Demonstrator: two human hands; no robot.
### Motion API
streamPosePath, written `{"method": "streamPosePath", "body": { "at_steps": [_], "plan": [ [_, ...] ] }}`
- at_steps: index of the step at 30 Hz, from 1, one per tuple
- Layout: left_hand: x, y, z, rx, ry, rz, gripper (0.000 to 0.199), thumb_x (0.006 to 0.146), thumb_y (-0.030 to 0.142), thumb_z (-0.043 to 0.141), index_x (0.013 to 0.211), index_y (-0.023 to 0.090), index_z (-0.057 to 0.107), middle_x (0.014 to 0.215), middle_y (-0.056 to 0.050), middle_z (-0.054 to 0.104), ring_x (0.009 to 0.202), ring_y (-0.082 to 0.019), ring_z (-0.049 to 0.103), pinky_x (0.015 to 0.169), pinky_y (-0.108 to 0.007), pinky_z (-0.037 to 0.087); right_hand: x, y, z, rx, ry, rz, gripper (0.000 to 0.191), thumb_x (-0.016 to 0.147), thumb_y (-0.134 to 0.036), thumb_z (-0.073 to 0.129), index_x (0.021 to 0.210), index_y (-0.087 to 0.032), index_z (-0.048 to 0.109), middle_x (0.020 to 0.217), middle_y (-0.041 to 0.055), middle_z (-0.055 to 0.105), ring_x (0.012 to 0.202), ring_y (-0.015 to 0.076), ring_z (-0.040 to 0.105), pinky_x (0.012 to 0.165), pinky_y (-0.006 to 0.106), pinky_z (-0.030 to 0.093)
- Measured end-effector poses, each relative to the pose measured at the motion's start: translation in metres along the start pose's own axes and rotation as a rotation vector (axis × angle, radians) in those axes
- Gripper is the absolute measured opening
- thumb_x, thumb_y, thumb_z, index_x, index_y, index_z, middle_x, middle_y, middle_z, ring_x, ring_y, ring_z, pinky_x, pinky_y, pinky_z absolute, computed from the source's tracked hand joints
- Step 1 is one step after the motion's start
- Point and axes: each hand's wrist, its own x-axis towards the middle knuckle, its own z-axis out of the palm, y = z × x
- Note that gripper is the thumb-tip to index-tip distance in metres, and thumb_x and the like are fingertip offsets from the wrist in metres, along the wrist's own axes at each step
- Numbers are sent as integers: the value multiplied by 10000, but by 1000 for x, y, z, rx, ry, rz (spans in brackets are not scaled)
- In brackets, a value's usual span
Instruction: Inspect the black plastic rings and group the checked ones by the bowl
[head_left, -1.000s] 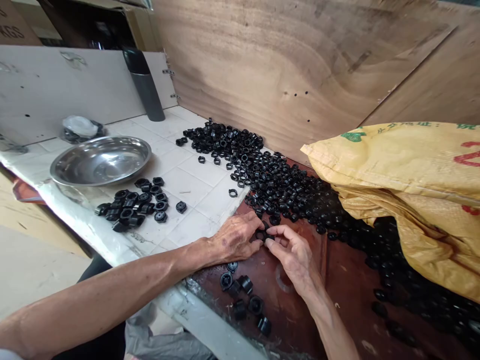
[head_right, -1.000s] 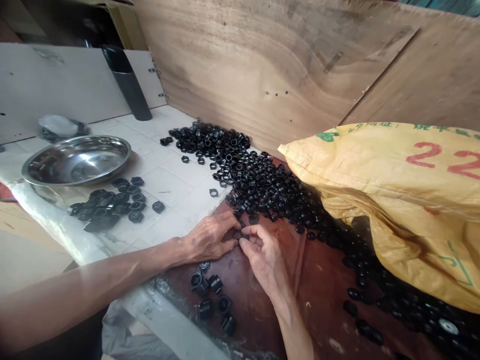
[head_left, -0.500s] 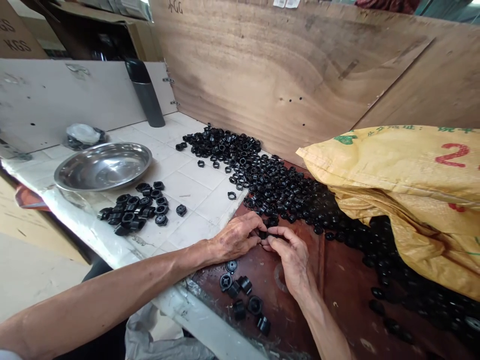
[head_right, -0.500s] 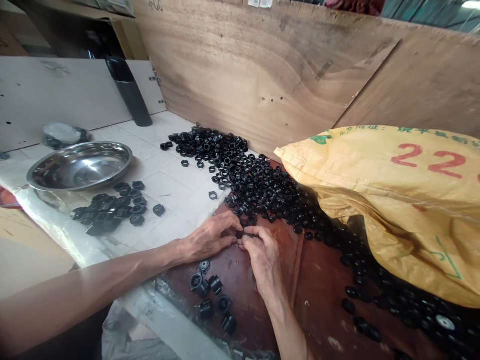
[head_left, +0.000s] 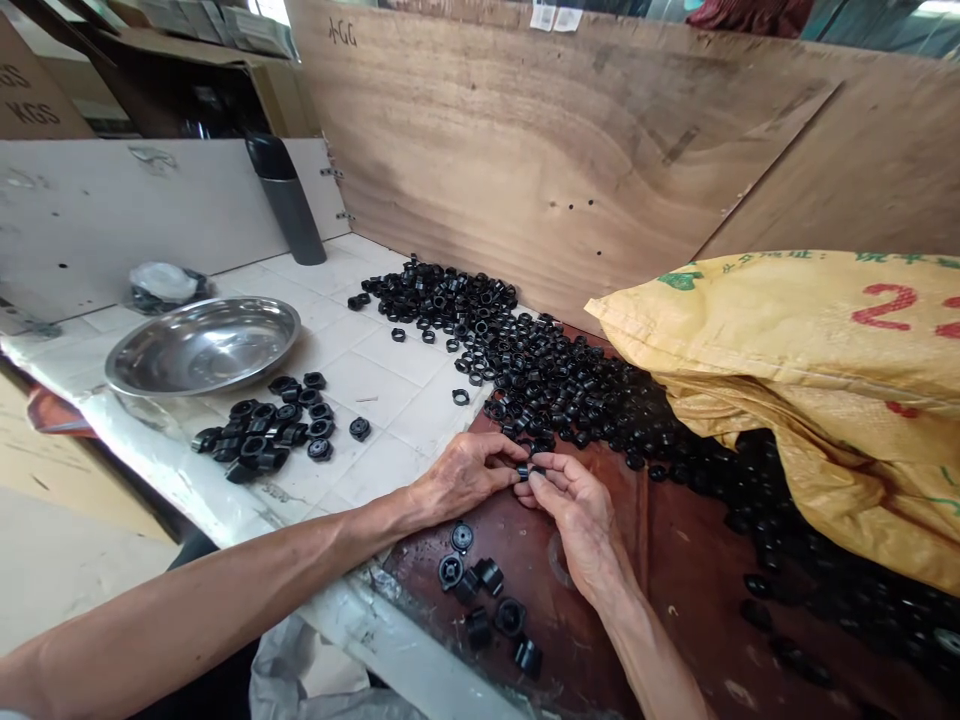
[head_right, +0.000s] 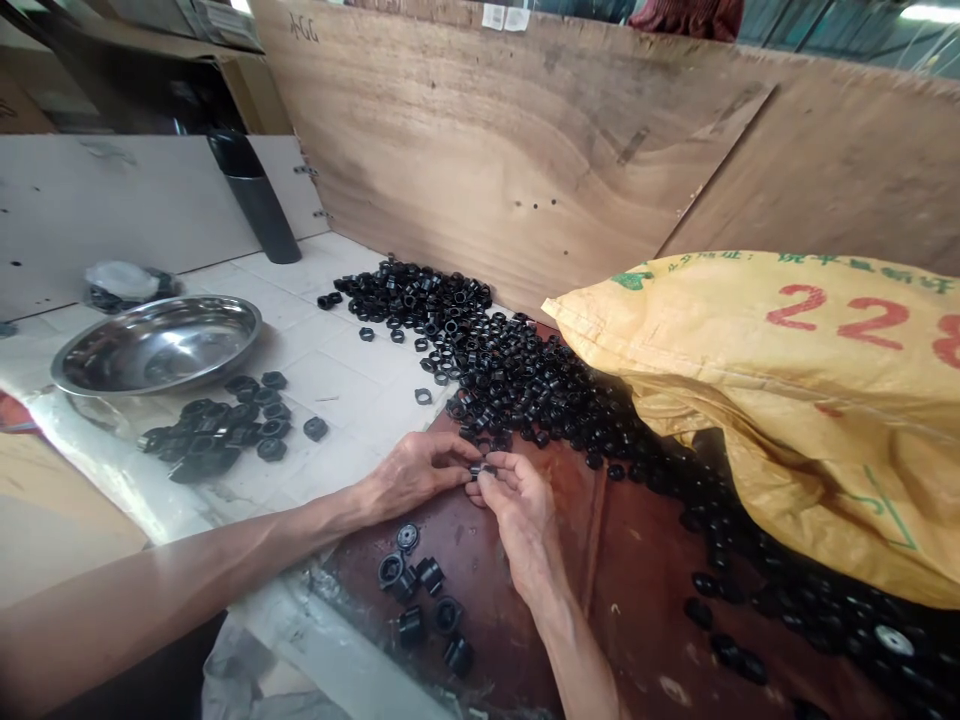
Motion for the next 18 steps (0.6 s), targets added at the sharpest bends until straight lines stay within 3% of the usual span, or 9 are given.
{"method": "streamPosePath", "body": {
  "at_steps": [3, 6, 8, 11, 15, 18],
  "plan": [
    [-2, 0, -1, 164, 0, 185, 345, 811, 149, 681, 1148, 183, 746, 1077, -58, 784, 991, -203, 726, 939, -348, 577, -1, -2, -2, 71, -27, 27, 459, 681, -396, 890, 1016, -144, 704, 801, 41, 756, 699, 163, 720, 708, 285, 587],
    [-5, 2, -2, 257, 32, 359, 320, 852, 168, 654, 1158, 190, 747, 1097, -78, 776, 1007, -215, 725, 940, -363, 575, -3, -7, -3, 154, -52, 60, 451, 659, -382, 913, 985, -149, 707, 771, 31, 750, 674, 151, 699, 717, 284, 578],
    [-7, 4, -2, 193, 32, 318, 323, 859, 180, 652, 1172, 178, 733, 1054, -76, 778, 936, -204, 741, 869, -337, 594, -4, -9, -3, 190, -86, 64, 427, 666, -376, 917, 966, -154, 711, 746, 26, 746, 680, 155, 701, 744, 300, 583],
    [-8, 9, -1, -68, 12, 150, 314, 851, 204, 679, 1160, 157, 703, 922, -51, 778, 819, -183, 746, 771, -300, 602, -6, -11, -3, 185, -82, 4, 403, 691, -382, 909, 981, -168, 731, 787, 26, 759, 728, 160, 715, 774, 302, 589],
    [-6, 12, -1, -403, -43, 71, 284, 848, 238, 727, 1111, 140, 684, 982, -81, 779, 886, -194, 750, 866, -342, 590, -7, -13, -3, 25, 39, -112, 360, 717, -404, 879, 981, -188, 764, 845, 32, 779, 747, 172, 731, 753, 295, 600],
    [-6, 13, 0, -522, -67, 57, 289, 818, 226, 764, 1075, 126, 677, 958, -89, 777, 888, -193, 745, 875, -344, 579, -9, -17, -3, -85, 55, -162, 373, 738, -410, 841, 1031, -192, 769, 879, 56, 793, 797, 222, 759, 785, 346, 619]
  ]
}}
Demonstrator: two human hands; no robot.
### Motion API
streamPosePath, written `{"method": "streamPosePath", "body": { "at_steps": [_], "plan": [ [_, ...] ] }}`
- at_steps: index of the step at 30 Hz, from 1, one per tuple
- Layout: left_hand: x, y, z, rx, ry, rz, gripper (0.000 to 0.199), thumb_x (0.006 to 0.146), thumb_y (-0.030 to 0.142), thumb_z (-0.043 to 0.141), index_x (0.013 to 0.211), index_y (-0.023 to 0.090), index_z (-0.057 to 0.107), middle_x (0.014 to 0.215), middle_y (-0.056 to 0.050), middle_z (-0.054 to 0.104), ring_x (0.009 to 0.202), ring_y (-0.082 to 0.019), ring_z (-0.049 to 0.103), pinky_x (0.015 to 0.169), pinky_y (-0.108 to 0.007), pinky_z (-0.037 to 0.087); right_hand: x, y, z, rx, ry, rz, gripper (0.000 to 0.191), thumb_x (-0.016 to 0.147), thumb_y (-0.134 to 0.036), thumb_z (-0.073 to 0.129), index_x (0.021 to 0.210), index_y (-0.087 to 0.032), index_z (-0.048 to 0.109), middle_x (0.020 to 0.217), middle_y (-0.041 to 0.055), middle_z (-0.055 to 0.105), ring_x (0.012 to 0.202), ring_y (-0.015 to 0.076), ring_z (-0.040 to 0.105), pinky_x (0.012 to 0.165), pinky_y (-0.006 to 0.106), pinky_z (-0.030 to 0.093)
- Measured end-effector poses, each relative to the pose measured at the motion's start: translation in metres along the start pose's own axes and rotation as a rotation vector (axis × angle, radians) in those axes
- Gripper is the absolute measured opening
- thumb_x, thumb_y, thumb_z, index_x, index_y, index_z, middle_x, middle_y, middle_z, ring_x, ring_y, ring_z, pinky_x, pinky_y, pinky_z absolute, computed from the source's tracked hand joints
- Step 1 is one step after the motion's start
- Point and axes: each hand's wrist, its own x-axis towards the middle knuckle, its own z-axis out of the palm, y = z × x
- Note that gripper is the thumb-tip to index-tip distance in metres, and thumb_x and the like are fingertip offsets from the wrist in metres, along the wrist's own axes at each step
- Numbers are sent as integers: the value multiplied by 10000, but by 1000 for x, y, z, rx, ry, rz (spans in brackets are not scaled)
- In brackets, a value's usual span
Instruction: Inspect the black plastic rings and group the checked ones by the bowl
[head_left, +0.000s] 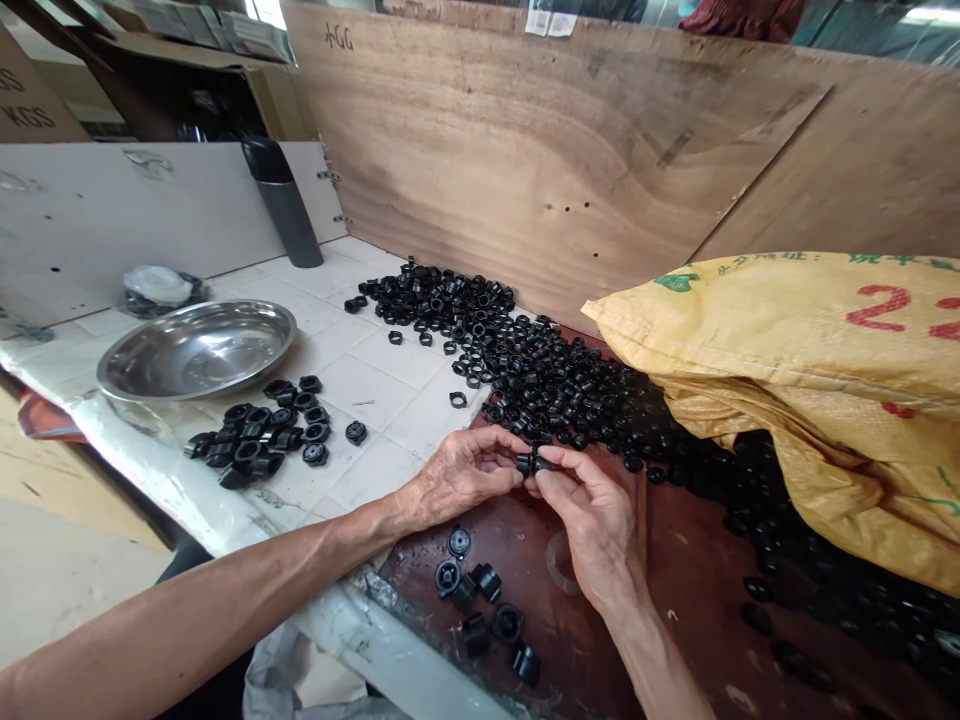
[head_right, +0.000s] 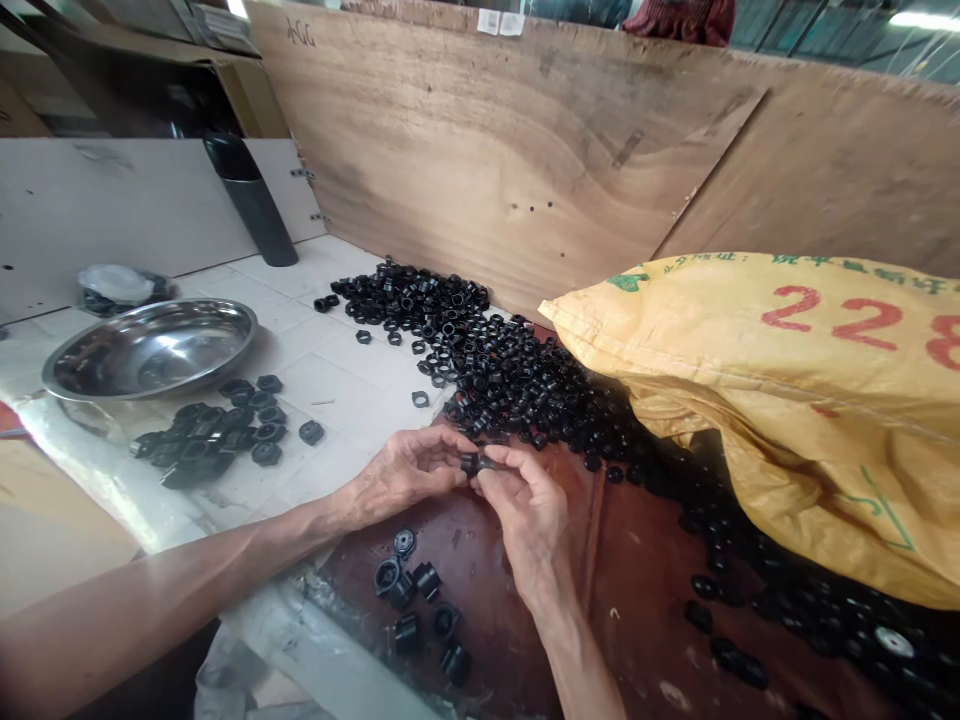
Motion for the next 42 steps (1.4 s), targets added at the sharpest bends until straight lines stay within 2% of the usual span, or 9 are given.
{"method": "streamPosePath", "body": {
  "at_steps": [14, 17, 21, 25, 29, 32, 34, 38, 42],
  "plan": [
    [-4, -3, 0, 182, 38, 54, 290, 813, 195, 704, 1092, 120, 690, 972, -96, 757, 845, -188, 726, 749, -278, 553, 1, 6, -4, -422, -9, -402, 182, 875, -351, 710, 994, -232, 781, 978, 47, 799, 851, 211, 748, 779, 289, 592],
    [-5, -4, 0, 178, 12, 78, 274, 828, 191, 690, 1093, 122, 692, 963, -89, 746, 812, -174, 720, 713, -259, 547, 2, 8, -7, -520, -40, -459, 202, 940, -388, 657, 970, -218, 763, 852, 39, 785, 745, 186, 729, 710, 258, 561],
    [-7, 1, 3, 217, -28, 80, 260, 797, 169, 714, 1051, 117, 713, 952, -73, 723, 765, -143, 690, 661, -221, 521, 2, 9, -8, -678, -47, -567, 422, 1029, -417, 521, 694, -212, 676, 629, 21, 675, 593, 151, 641, 638, 241, 497],
    [-6, 1, 4, 149, -35, 9, 287, 800, 211, 732, 1068, 115, 700, 897, -62, 725, 707, -122, 669, 632, -212, 501, -2, 8, -7, -664, 5, -521, 328, 1026, -435, 527, 900, -203, 721, 681, 24, 707, 607, 160, 665, 589, 231, 500],
    [-4, -2, 3, 68, 15, 6, 308, 796, 249, 751, 1065, 115, 682, 936, -89, 746, 832, -176, 714, 760, -274, 543, -4, 7, -6, -623, -65, -588, 297, 997, -372, 570, 1189, -187, 702, 987, 81, 776, 836, 198, 735, 756, 262, 569],
    [-5, -1, 1, 128, 18, 11, 290, 795, 240, 751, 1051, 115, 694, 921, -83, 743, 798, -162, 700, 722, -258, 528, -3, 9, -7, -679, -72, -581, 259, 998, -377, 577, 917, -196, 744, 754, 43, 735, 655, 170, 678, 661, 247, 532],
    [-6, 0, 1, 144, 2, 0, 287, 797, 236, 753, 1052, 116, 699, 907, -73, 735, 758, -141, 683, 679, -233, 508, -3, 10, -8, -719, -42, -552, 412, 1014, -423, 548, 691, -206, 684, 556, 5, 621, 509, 143, 578, 567, 241, 475],
    [-6, 0, 2, 109, 3, -8, 306, 797, 261, 769, 1061, 123, 700, 896, -65, 731, 734, -132, 680, 653, -222, 501, -5, 5, -7, -672, -16, -523, 327, 990, -468, 575, 1026, -192, 746, 712, 22, 718, 612, 160, 656, 603, 234, 504],
    [-5, -1, 1, 119, 44, -16, 341, 771, 274, 789, 1062, 123, 696, 887, -70, 739, 768, -158, 697, 700, -253, 529, -9, -1, -4, -679, -50, -520, 339, 975, -452, 602, 771, -207, 716, 627, 2, 674, 554, 142, 619, 571, 225, 479]
  ]
}}
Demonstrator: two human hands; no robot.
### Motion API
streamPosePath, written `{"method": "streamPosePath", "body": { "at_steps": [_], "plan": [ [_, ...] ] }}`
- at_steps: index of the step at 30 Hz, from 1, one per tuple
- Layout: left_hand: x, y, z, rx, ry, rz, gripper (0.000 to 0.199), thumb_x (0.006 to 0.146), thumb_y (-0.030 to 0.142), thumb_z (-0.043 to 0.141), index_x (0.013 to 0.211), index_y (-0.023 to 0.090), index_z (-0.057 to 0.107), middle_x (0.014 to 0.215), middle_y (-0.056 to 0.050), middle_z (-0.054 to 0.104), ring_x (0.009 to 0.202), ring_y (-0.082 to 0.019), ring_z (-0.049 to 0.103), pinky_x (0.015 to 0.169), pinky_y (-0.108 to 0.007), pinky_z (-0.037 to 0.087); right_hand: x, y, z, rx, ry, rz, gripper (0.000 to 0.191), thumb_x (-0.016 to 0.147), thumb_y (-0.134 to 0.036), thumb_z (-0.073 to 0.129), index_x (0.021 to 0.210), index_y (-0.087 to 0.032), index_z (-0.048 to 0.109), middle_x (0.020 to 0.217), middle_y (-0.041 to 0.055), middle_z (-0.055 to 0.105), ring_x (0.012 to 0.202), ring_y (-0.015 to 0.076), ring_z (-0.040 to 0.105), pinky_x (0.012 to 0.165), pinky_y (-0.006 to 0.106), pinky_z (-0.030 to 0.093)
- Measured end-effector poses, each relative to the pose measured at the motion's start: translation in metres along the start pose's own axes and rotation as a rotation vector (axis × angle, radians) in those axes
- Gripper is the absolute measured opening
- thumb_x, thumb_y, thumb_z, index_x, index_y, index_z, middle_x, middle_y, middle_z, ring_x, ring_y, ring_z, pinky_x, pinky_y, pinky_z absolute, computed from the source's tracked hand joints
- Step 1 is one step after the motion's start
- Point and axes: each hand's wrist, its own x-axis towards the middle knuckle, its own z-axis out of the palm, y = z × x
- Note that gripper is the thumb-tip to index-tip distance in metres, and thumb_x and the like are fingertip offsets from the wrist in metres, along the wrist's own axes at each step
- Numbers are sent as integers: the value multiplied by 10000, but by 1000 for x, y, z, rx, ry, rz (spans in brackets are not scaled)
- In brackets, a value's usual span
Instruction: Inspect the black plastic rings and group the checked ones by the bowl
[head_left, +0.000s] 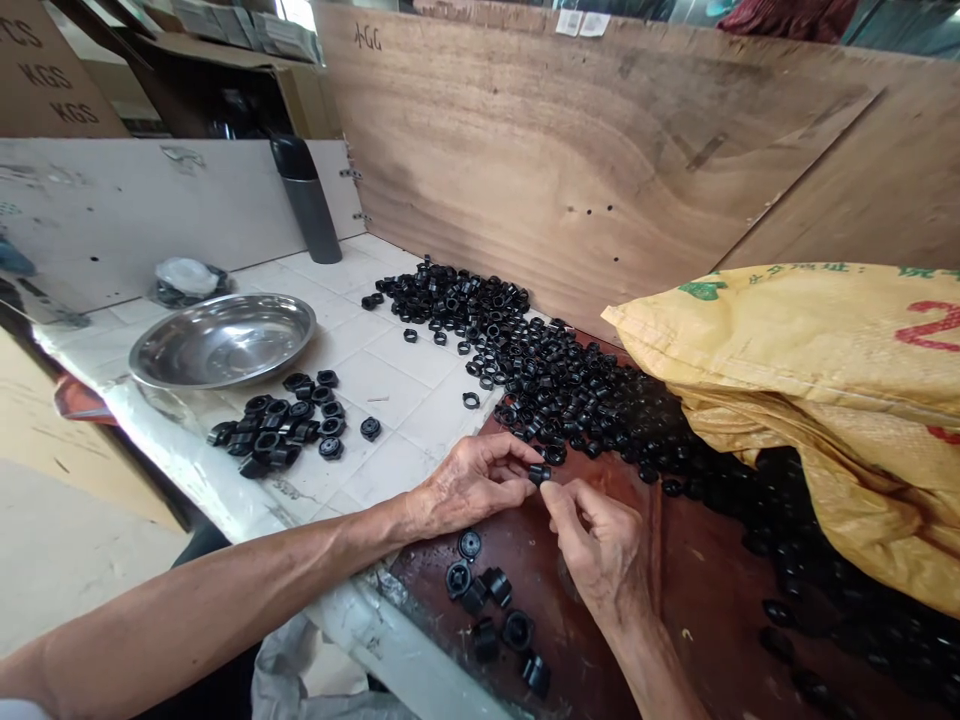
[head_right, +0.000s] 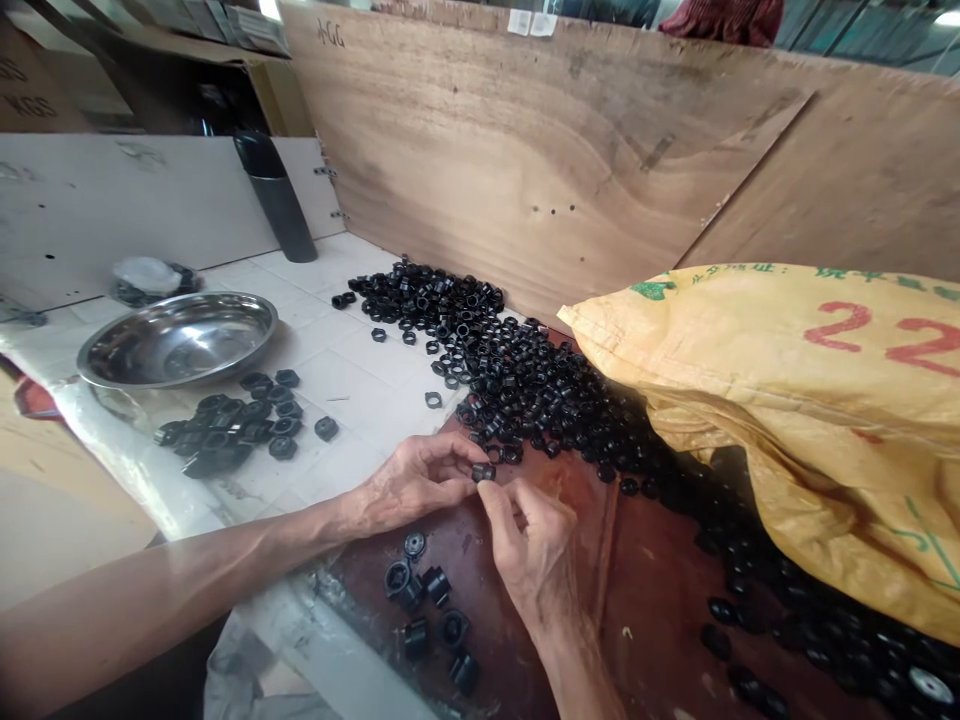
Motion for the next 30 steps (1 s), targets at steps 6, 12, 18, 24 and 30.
{"method": "streamPosePath", "body": {
  "at_steps": [6, 12, 18, 24, 30],
  "plan": [
    [0, 1, -1, 5, 0, -11, 358, 757, 275, 783, 1068, 124, 692, 878, -70, 738, 757, -160, 693, 684, -255, 524, 0, -3, -1, 7, -2, -16, 374, 951, -448, 623, 662, -211, 615, 549, -32, 567, 495, 118, 531, 513, 220, 433],
    [-2, 2, 1, 1, -48, -11, 309, 773, 225, 770, 1055, 122, 695, 766, -17, 689, 642, -103, 620, 604, -206, 467, 2, 2, -3, 58, -5, 26, 250, 954, -427, 615, 950, -203, 724, 710, 9, 702, 616, 161, 652, 609, 239, 528],
    [-4, 7, 2, -68, -46, -20, 303, 795, 274, 795, 1040, 123, 703, 891, -65, 736, 776, -151, 696, 733, -258, 540, 1, 10, 0, 164, -33, 57, 242, 952, -397, 641, 1102, -218, 706, 972, 59, 771, 828, 202, 740, 748, 275, 591],
    [-5, 10, -2, 75, -47, 68, 277, 844, 279, 732, 1066, 112, 715, 978, -107, 750, 840, -194, 728, 788, -311, 577, -2, 8, 5, 136, -55, 96, 241, 985, -423, 601, 1012, -207, 706, 679, 5, 713, 588, 166, 683, 624, 250, 547],
    [-4, 7, 1, 147, -87, 102, 283, 844, 241, 711, 1099, 118, 725, 1022, -115, 751, 818, -179, 715, 726, -274, 561, 0, 2, 3, 44, -42, 181, 498, 1024, -535, 469, 708, -210, 673, 544, 15, 627, 515, 167, 616, 517, 243, 475]
  ]
}}
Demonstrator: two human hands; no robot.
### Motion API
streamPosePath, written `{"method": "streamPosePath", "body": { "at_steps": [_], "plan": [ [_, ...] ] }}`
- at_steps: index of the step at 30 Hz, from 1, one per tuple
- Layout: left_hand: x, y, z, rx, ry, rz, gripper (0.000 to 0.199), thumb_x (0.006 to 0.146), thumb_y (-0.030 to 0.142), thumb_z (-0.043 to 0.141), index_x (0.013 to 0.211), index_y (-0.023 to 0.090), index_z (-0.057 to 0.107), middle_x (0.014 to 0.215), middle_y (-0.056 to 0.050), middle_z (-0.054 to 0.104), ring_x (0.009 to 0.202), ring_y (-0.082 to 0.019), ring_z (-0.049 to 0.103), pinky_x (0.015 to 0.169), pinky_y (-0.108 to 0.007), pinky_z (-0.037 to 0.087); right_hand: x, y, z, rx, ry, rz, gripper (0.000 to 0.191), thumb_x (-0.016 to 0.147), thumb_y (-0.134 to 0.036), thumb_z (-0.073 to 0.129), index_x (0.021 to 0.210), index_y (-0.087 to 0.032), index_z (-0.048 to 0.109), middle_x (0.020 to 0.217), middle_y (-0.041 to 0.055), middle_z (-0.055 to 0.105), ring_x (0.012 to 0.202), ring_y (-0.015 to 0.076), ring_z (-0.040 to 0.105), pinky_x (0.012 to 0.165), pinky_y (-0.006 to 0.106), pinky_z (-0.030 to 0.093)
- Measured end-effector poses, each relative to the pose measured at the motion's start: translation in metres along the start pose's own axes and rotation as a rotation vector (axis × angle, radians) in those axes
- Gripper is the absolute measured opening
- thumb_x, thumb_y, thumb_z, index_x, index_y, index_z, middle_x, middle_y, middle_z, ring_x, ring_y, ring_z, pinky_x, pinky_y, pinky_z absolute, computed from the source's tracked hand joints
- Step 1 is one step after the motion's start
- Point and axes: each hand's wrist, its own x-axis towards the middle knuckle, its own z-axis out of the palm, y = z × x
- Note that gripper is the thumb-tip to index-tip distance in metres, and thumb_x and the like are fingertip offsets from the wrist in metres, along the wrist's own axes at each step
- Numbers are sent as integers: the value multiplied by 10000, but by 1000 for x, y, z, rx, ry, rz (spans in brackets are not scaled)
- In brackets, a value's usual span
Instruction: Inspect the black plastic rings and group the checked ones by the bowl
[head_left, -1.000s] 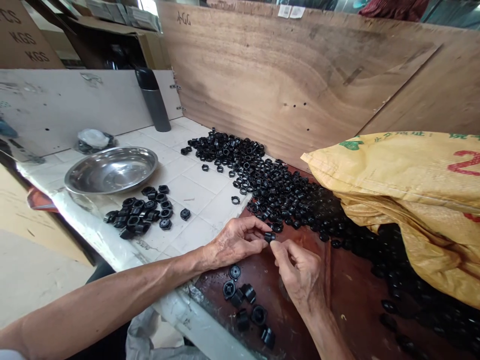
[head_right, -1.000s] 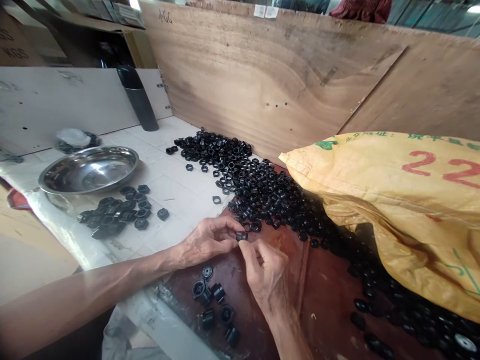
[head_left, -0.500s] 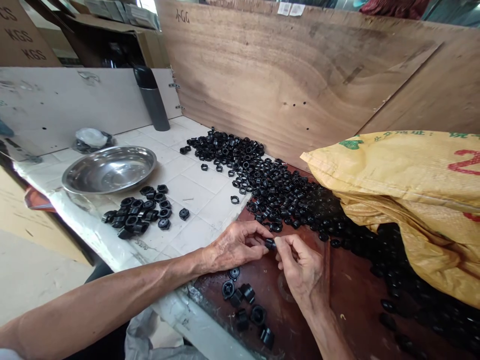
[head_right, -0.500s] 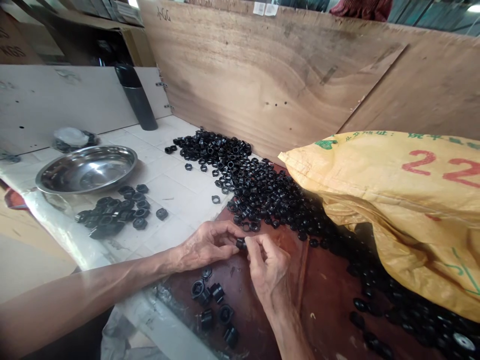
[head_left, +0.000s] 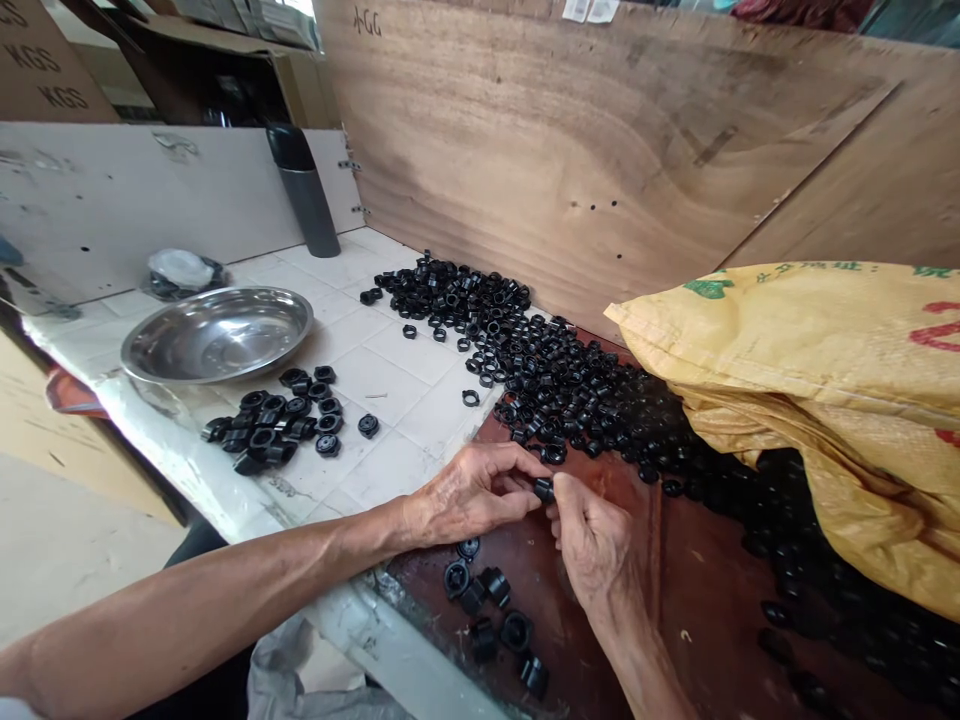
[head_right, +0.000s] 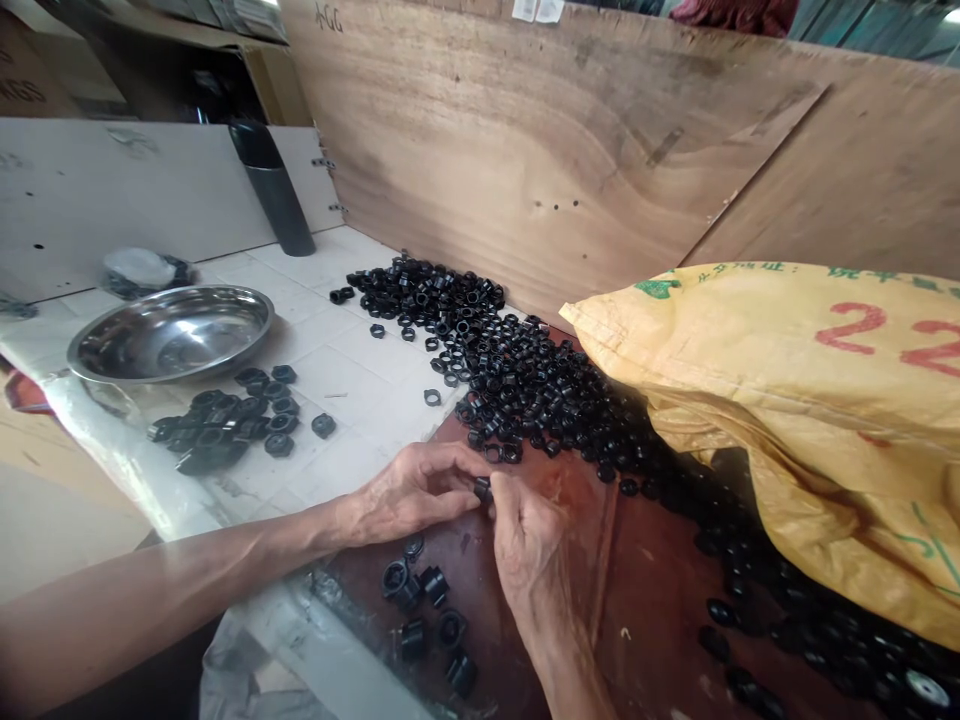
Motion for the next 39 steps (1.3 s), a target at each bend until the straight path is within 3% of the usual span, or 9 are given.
{"method": "streamPosePath", "body": {
  "at_steps": [4, 8, 12, 15, 20, 25, 28, 33, 39],
  "plan": [
    [1, 2, 1, -186, 36, -114, 310, 826, 301, 763, 1058, 104, 706, 943, -99, 748, 808, -172, 704, 729, -265, 537, -1, 0, -3, 19, 17, -106, 337, 982, -492, 574, 1026, -199, 734, 686, 26, 712, 608, 182, 664, 586, 248, 523],
    [0, 5, -1, -187, 40, -151, 366, 798, 349, 802, 1053, 102, 712, 922, -95, 750, 780, -166, 694, 718, -266, 525, -1, 3, -3, -81, 23, -107, 417, 991, -496, 562, 715, -213, 695, 558, 17, 644, 514, 158, 599, 523, 236, 473],
    [-2, 4, -2, -167, 41, -169, 370, 787, 353, 814, 1050, 108, 725, 920, -93, 761, 749, -161, 687, 680, -259, 516, 1, 4, -3, 19, -16, -130, 299, 969, -468, 599, 1027, -204, 729, 777, 41, 756, 607, 174, 684, 596, 244, 543],
    [-3, 3, -2, -195, 28, -172, 374, 784, 353, 821, 1058, 118, 726, 911, -88, 764, 771, -171, 699, 699, -270, 528, 1, 3, -2, 9, -33, -93, 313, 989, -469, 567, 889, -213, 717, 637, 19, 700, 546, 172, 659, 555, 241, 529],
    [-4, 3, -3, -284, 33, -214, 365, 774, 352, 834, 1033, 128, 708, 891, -76, 762, 786, -181, 722, 718, -278, 543, -1, 5, 2, 86, -52, -104, 273, 958, -445, 618, 1060, -203, 697, 807, 45, 754, 661, 188, 716, 643, 261, 566],
    [-5, 4, -3, -211, 47, -199, 345, 782, 327, 828, 1030, 119, 708, 816, -54, 737, 724, -150, 687, 677, -254, 524, -2, 10, 7, 247, -109, 133, 321, 943, -518, 622, 918, -200, 661, 583, -12, 650, 512, 167, 639, 536, 249, 528],
    [-5, 5, -3, -295, 23, -236, 354, 789, 344, 817, 1037, 121, 696, 885, -79, 756, 779, -176, 718, 745, -294, 559, -3, 11, 9, 205, -67, 45, 304, 923, -479, 662, 1047, -202, 680, 761, 23, 717, 635, 175, 680, 610, 255, 552],
    [-6, 5, -3, -35, 36, -117, 306, 835, 318, 754, 1078, 139, 704, 930, -79, 761, 836, -195, 726, 769, -303, 564, -4, 13, 13, 249, -110, 177, 348, 957, -538, 594, 872, -204, 648, 570, -24, 621, 472, 152, 599, 517, 254, 507],
    [-6, 1, -3, -139, -2, -176, 295, 864, 324, 725, 1072, 121, 669, 908, -87, 757, 807, -189, 729, 724, -282, 557, -2, 11, 14, 255, -48, 42, 266, 918, -453, 659, 995, -199, 680, 675, 0, 670, 588, 161, 630, 592, 257, 506]
  ]
}}
